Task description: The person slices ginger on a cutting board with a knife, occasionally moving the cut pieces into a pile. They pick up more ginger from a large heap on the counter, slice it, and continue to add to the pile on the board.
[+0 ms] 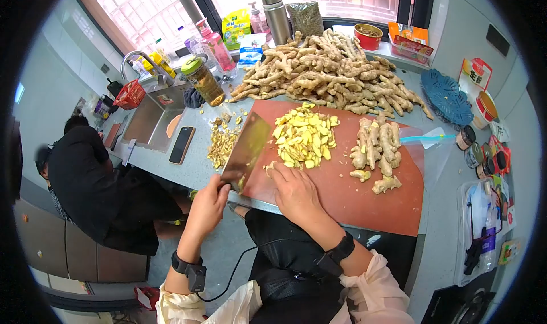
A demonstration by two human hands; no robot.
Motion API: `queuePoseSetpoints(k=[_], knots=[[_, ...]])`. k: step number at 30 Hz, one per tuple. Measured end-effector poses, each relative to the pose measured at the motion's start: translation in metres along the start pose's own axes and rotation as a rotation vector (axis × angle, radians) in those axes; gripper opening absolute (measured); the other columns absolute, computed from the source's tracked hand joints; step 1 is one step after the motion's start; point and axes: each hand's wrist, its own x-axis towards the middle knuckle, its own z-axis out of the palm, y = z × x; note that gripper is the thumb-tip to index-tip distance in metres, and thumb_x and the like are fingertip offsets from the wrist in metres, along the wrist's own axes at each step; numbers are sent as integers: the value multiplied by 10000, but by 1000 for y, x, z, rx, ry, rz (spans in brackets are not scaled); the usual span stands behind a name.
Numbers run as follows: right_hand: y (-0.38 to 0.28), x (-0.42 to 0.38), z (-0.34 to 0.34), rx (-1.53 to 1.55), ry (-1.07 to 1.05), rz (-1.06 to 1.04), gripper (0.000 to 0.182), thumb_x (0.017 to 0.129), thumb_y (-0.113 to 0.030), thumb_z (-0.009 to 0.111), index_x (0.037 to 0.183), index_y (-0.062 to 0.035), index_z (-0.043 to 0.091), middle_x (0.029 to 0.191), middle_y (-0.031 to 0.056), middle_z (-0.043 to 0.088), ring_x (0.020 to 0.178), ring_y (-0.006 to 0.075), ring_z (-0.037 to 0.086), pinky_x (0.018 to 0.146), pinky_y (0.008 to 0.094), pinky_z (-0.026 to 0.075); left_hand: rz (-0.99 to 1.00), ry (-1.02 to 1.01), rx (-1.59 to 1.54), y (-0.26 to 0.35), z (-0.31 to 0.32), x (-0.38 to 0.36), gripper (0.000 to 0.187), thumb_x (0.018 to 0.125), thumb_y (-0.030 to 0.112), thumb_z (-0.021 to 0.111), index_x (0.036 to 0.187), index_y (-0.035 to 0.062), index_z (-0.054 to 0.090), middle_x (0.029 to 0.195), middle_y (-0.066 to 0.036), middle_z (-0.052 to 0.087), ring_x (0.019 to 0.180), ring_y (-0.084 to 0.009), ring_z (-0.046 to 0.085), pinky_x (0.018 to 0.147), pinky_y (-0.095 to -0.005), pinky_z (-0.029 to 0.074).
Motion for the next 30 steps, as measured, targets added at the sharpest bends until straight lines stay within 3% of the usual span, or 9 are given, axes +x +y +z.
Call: queuePoseSetpoints(k=[7,15,18,20,23,30], knots=[[1,-3,-1,21,-10,24,544,760,2,694,1297,-62,634,1340,142,622,1201,358,612,1027,458,498,-107,-72,46,-10,-2,1,247,1037,258,578,1099,32,500,879,-275,685,882,-512,652,745,-593,491],[12,3,5,26,-1,16,541,772,11,694,1304,-57,629,1388,158,619,1234,360,608,1052,460,489,-98,-29,-39,-8,0,1,249,1038,258,576,1071,24,496,895,-273,686,879,-518,647,747,-597,486],[8,1,3,12,59,-18,500,786,6,701,1278,-69,647,1300,150,650,1189,350,624,1015,452,508,-103,-39,-56,-7,-3,-1,242,1039,249,574,1082,23,500,925,-270,693,894,-516,649,756,-589,493],[1,1,-4,-2,46,108,446,802,-12,719,1240,-86,675,1158,123,666,1083,331,640,932,440,529,-118,-57,-65,-7,-4,-4,238,1040,244,572,1088,22,502,944,-267,697,903,-515,651,762,-584,497],[2,6,2,-36,87,61,369,822,-25,709,1184,-95,705,1037,100,650,982,317,633,861,431,530,-138,-83,-87,-7,-2,-6,234,1038,238,573,1092,22,500,969,-261,704,925,-510,653,772,-577,503],[-1,17,25,-87,135,37,319,863,-33,582,1150,-79,715,976,95,639,968,299,621,856,427,528,-158,-72,-123,-5,-6,-7,238,1038,240,574,1101,21,507,983,-258,706,944,-507,654,781,-567,509]])
